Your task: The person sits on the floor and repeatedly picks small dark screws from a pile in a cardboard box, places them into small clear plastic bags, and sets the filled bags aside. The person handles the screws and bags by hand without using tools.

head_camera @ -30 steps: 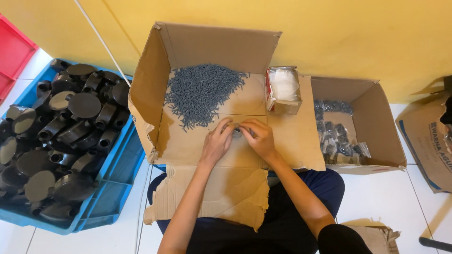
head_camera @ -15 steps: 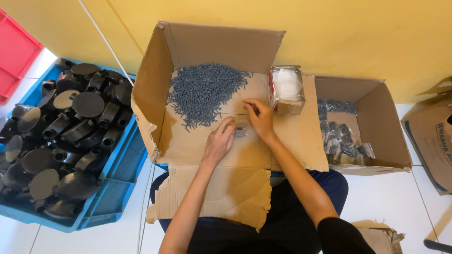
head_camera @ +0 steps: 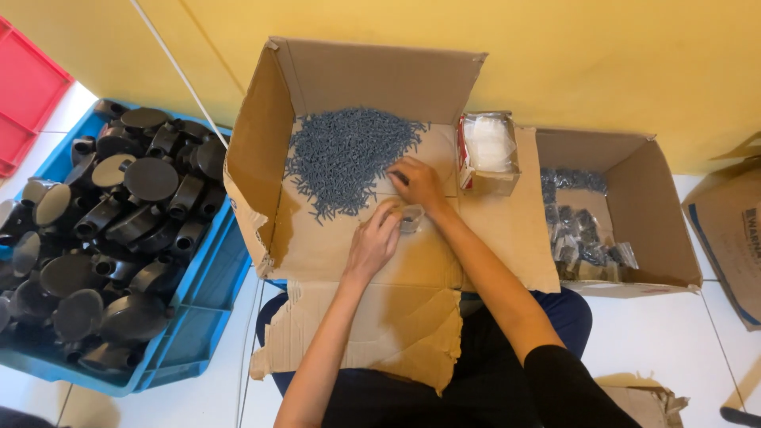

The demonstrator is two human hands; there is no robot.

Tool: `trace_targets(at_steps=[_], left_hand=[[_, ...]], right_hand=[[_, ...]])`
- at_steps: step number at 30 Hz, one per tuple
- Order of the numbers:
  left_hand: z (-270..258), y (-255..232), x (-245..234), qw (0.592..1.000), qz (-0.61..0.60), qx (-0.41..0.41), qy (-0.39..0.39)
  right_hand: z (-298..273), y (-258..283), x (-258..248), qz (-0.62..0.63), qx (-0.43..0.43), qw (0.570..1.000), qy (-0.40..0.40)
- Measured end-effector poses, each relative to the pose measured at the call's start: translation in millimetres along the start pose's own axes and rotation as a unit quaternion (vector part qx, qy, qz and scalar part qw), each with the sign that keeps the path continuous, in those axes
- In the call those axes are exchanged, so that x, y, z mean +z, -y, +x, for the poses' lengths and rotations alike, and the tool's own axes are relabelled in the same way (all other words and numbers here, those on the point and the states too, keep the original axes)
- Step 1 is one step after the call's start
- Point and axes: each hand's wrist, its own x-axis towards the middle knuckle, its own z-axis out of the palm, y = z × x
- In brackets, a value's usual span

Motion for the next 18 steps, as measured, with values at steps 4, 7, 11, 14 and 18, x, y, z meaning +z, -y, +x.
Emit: trace_targets(at_steps=[4,7,11,14,18], left_hand=[[-2.6,5.3,6.0,1.000,0.016,0.008,-0.002],[-0.6,1.1,1.1,1.000,0.013,0.006,-0.003],[-2.8,0.7,1.5,1.000,0.003,0.005,-0.004],[-6.0,2.6,4.3,1.000,0.002,0.001,-0.004],[-4.3,2.8,3.7,1.000,0.017,0.002,-0.002]], right_hand=[[0.4,-4.5,2.8,0.033,0.027,0.999,-0.023],[-3.5,-10.1,5.8,0.045,0.048,0.997,-0.031],[-6.4,-10.1,3.1,0.120,0.132,0.983,-0.032],[-20.5,-22.6,2.4,0.185,0.200,0.959,-0.075],[-47.9,-27.8,-12.9,0.300,0.304,0.900,-0.085]])
